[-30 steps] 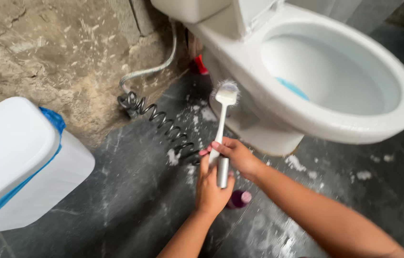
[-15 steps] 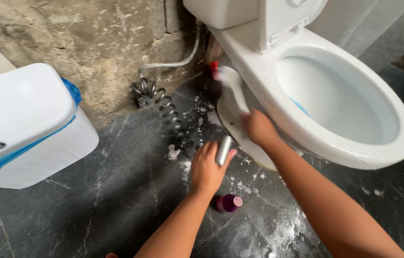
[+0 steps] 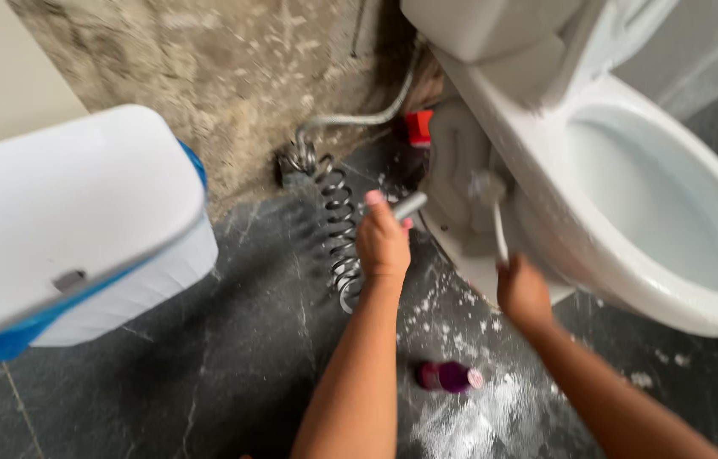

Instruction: The person cleans a toilet by scrubbing the lid, seat, and base with a brush, applying liquid cleaner, and rinsing surfaces with a handheld sprayer.

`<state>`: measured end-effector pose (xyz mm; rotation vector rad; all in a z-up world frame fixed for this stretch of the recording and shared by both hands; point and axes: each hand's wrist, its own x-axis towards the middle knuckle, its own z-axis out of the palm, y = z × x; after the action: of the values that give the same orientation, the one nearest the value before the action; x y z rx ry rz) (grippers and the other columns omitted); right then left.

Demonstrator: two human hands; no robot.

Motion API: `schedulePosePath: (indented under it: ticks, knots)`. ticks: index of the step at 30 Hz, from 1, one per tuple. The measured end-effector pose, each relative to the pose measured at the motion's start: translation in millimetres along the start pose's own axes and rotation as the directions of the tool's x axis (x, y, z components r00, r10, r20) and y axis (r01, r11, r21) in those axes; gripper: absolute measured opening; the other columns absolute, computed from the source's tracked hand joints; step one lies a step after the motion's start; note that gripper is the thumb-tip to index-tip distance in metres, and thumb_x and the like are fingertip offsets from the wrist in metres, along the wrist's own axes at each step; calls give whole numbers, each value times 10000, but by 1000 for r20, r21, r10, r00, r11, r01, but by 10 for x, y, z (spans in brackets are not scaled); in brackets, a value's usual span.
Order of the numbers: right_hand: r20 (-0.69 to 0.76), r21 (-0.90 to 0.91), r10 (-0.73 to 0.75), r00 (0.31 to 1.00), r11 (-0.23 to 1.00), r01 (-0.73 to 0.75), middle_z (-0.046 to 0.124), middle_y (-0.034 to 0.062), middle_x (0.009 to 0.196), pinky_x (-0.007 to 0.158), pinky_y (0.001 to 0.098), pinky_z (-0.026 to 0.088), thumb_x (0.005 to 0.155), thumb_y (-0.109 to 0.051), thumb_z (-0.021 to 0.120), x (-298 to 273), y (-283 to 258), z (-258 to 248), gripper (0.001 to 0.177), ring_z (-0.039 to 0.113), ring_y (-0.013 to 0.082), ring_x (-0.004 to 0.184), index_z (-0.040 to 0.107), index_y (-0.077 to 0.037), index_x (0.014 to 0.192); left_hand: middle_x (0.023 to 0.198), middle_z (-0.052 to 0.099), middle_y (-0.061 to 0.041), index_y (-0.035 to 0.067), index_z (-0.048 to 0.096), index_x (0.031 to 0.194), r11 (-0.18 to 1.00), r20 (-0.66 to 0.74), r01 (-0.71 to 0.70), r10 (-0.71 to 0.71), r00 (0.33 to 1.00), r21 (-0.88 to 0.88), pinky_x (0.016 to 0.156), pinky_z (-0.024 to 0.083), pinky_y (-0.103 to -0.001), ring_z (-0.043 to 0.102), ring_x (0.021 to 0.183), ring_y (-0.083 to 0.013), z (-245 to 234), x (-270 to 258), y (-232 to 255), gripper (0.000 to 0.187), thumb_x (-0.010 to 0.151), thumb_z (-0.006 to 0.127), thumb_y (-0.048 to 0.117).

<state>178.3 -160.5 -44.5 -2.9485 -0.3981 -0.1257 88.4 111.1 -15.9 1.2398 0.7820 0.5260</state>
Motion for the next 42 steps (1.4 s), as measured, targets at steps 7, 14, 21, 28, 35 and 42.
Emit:
schedulePosePath:
  ticks: [7, 14, 21, 28, 35, 42]
  knots:
    - [19, -9, 91, 996, 996, -91, 728, 280, 957, 841, 568, 563, 1080, -359, 482, 232, 0, -70, 367, 697, 452, 917, 574, -34, 1222, 732, 705, -45, 39, 683, 847, 908, -16, 131, -149, 989, -397, 633, 505, -325, 679, 677, -187, 86, 285, 115, 857, 973, 212, 744]
    - [-38, 3, 112, 993, 994, -112, 672, 302, 936, 801, 609, 499, 1054, -357, 402, 135, 132, 347, 405, 657, 496, 903, 639, -46, 1156, 549, 511, 2, 98, 582, 710, 766, 362, 313, -113, 925, -561, 394, 317, -263, 445, 438, -120, -320, 585, -384, 758, 963, 288, 750]
    - [-130, -25, 67, 989, 997, -71, 677, 313, 1015, 800, 570, 540, 1149, -382, 435, 783, -131, 498, 433, 658, 493, 910, 609, 14, 1133, 536, 520, -23, 55, 578, 709, 758, 142, 83, 12, 990, -646, 377, 330, -285, 407, 379, -120, -663, 746, -481, 664, 1019, 334, 589]
    - [-106, 26, 65, 992, 998, -62, 690, 285, 958, 754, 564, 537, 1081, -350, 434, 1224, -369, 312, 378, 694, 444, 859, 592, -22, 1181, 594, 608, -34, 17, 627, 770, 899, 92, 35, 6, 996, -436, 406, 409, -282, 498, 438, -104, -531, 705, -411, 642, 1040, 372, 541]
    - [-4, 52, 115, 993, 992, -114, 675, 275, 939, 754, 554, 525, 1106, -335, 461, 516, -88, 840, 354, 672, 447, 860, 615, -17, 1134, 626, 611, -34, 24, 645, 798, 862, 205, 116, -14, 979, -494, 449, 395, -274, 477, 462, -104, -362, 677, -405, 663, 1057, 337, 551]
    - [-183, 64, 35, 983, 998, -23, 661, 265, 921, 754, 544, 512, 1132, -319, 489, 2021, -377, 761, 345, 651, 449, 862, 637, -11, 1086, 644, 630, -47, -13, 631, 776, 920, 223, 39, 53, 973, -390, 499, 440, -292, 506, 492, -109, -428, 658, -395, 665, 1078, 320, 491]
